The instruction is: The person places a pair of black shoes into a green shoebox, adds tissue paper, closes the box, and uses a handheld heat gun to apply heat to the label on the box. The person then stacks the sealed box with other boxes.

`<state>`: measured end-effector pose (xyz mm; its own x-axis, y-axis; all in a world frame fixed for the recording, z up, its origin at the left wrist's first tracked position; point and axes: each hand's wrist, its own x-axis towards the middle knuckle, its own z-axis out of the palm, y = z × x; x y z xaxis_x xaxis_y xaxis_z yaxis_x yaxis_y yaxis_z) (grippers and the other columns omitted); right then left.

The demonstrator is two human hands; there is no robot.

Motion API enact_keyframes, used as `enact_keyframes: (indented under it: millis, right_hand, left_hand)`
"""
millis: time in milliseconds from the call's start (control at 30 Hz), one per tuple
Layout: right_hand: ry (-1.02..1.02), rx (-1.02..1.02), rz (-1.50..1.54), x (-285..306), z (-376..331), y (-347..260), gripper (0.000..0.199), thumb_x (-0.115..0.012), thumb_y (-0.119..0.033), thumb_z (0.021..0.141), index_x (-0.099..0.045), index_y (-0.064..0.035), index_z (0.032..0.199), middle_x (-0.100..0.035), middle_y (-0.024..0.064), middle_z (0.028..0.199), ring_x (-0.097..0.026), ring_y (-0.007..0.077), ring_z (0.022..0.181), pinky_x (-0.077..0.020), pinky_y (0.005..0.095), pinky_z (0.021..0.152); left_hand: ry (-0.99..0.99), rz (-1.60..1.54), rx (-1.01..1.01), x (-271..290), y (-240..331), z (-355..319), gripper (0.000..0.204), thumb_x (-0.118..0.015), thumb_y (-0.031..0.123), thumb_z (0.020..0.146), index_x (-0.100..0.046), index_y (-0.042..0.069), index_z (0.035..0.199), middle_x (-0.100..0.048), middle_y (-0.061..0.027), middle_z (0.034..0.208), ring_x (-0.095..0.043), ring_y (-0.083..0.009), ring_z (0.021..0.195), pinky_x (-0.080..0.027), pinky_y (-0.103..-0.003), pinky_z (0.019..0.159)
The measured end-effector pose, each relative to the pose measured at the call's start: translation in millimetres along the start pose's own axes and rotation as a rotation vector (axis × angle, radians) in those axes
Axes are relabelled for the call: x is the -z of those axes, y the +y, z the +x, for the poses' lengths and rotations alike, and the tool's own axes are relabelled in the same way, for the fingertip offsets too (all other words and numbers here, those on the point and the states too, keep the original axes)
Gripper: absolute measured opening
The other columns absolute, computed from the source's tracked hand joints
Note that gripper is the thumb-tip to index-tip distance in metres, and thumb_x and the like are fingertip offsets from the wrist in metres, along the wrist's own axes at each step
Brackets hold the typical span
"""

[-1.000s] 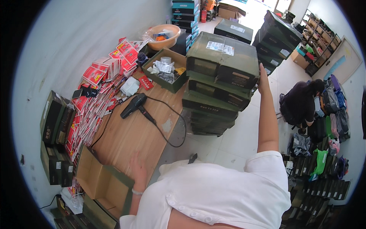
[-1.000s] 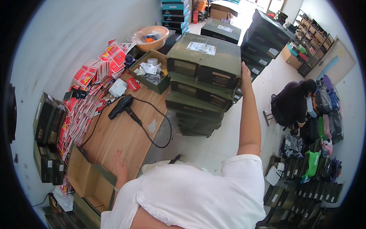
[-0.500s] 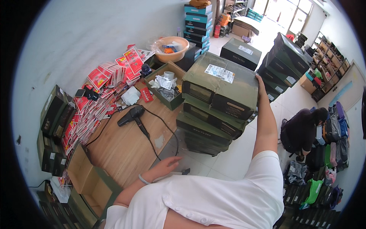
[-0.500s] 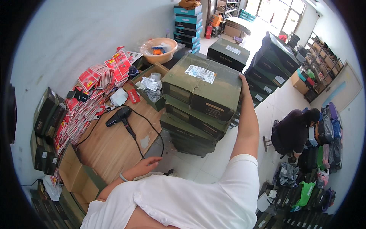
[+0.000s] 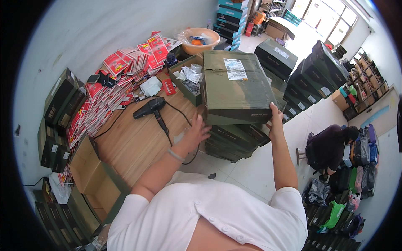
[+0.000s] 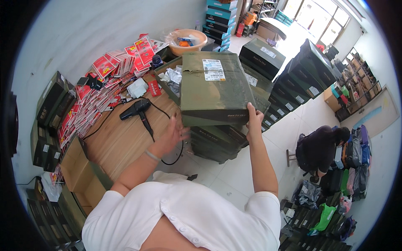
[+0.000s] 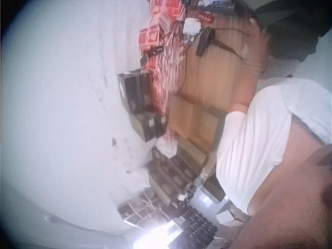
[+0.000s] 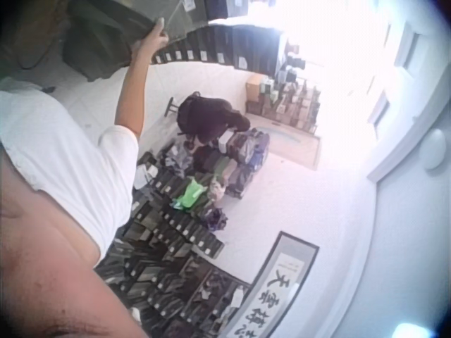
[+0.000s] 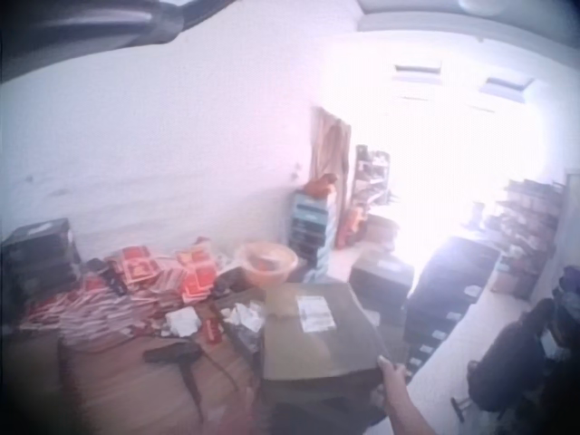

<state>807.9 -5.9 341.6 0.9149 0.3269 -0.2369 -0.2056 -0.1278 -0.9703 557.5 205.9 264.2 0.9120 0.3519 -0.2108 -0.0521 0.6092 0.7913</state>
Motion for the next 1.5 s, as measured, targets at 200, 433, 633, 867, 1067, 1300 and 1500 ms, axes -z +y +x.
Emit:
enact_keyframes:
  millis: [200,433,633,867,1067,1300,1500]
  right_hand:
    - [-0.115,-0.054,-0.084,-53.6,-89.2,1.7,0.092,-0.070,-0.060,0.077,-0.034,-0.0024,0.140,-0.047,0.0145,0.127,-0.049,0.0211,0.101,-0.0428,0.0396,0.085]
    - [-0.202,-0.124,-0.031,-104.9,-120.1,14.8,0.087,-0.067,-0.059,0.081,-0.035,-0.0040,0.140,-0.049,0.0076,0.118,-0.049,0.0174,0.100,-0.0399,0.0369,0.088]
    - [-0.506,-0.096,0.036,-106.5,-187.5,59.5,0.073,-0.057,-0.052,0.095,-0.033,-0.0057,0.146,-0.050,0.0085,0.123,-0.054,0.0210,0.109,-0.0429,0.0389,0.098]
    - [-0.465,-0.234,0.012,-118.4,-234.1,142.6,0.053,-0.051,-0.046,0.100,-0.048,-0.0080,0.137,-0.056,0.0097,0.121,-0.060,0.0207,0.106,-0.0488,0.0398,0.093]
    - [-0.566,-0.330,-0.181,-178.8,-256.4,186.5,0.050,-0.055,-0.040,0.099,-0.047,-0.0092,0.137,-0.057,0.0073,0.122,-0.060,0.0186,0.104,-0.0476,0.0339,0.090]
    - [-0.603,-0.471,-0.253,-245.8,-232.3,249.7,0.063,-0.058,-0.049,0.095,-0.041,-0.0089,0.141,-0.052,0.0115,0.128,-0.057,0.0257,0.111,-0.0483,0.0405,0.095]
    - [-0.686,-0.633,-0.082,-318.7,-183.0,281.4,0.079,-0.038,-0.063,0.098,-0.026,-0.0069,0.152,-0.031,0.0191,0.155,-0.039,0.0372,0.137,-0.0357,0.0533,0.108]
  left_hand:
    - [0.112,-0.190,-0.050,-10.9,45.0,16.6,0.123,-0.076,0.063,0.074,0.012,0.029,0.152,-0.018,-0.0164,0.157,-0.027,-0.0479,0.139,-0.021,-0.069,0.107]
    - [0.261,-0.121,0.072,-15.8,47.8,37.6,0.123,-0.076,0.059,0.074,0.010,0.023,0.154,-0.029,-0.0149,0.154,-0.041,-0.0414,0.133,-0.029,-0.070,0.102]
    - [0.287,-0.222,-0.137,17.7,57.2,-42.2,0.125,-0.077,0.053,0.072,0.014,0.025,0.153,-0.022,-0.0186,0.151,-0.034,-0.0403,0.135,-0.037,-0.069,0.095]
    - [0.419,-0.075,0.037,172.9,76.2,-231.2,0.104,-0.060,0.073,0.074,-0.033,0.006,0.148,-0.044,-0.0215,0.141,-0.048,-0.0378,0.124,-0.041,-0.053,0.100]
    - [0.813,0.127,0.084,299.0,54.6,-320.1,0.088,-0.068,0.062,0.074,-0.042,0.011,0.141,-0.052,-0.0138,0.130,-0.051,-0.0300,0.118,-0.043,-0.048,0.098]
    - [0.988,0.001,-0.121,407.0,-20.2,-299.6,0.068,-0.060,0.047,0.087,-0.046,0.002,0.136,-0.055,-0.0135,0.128,-0.050,-0.0260,0.119,-0.037,-0.039,0.105]
    - [1.223,0.211,-0.068,393.2,-28.4,-263.0,0.074,-0.041,0.059,0.099,-0.044,-0.003,0.139,-0.052,-0.0204,0.139,-0.048,-0.0311,0.130,-0.037,-0.039,0.107]
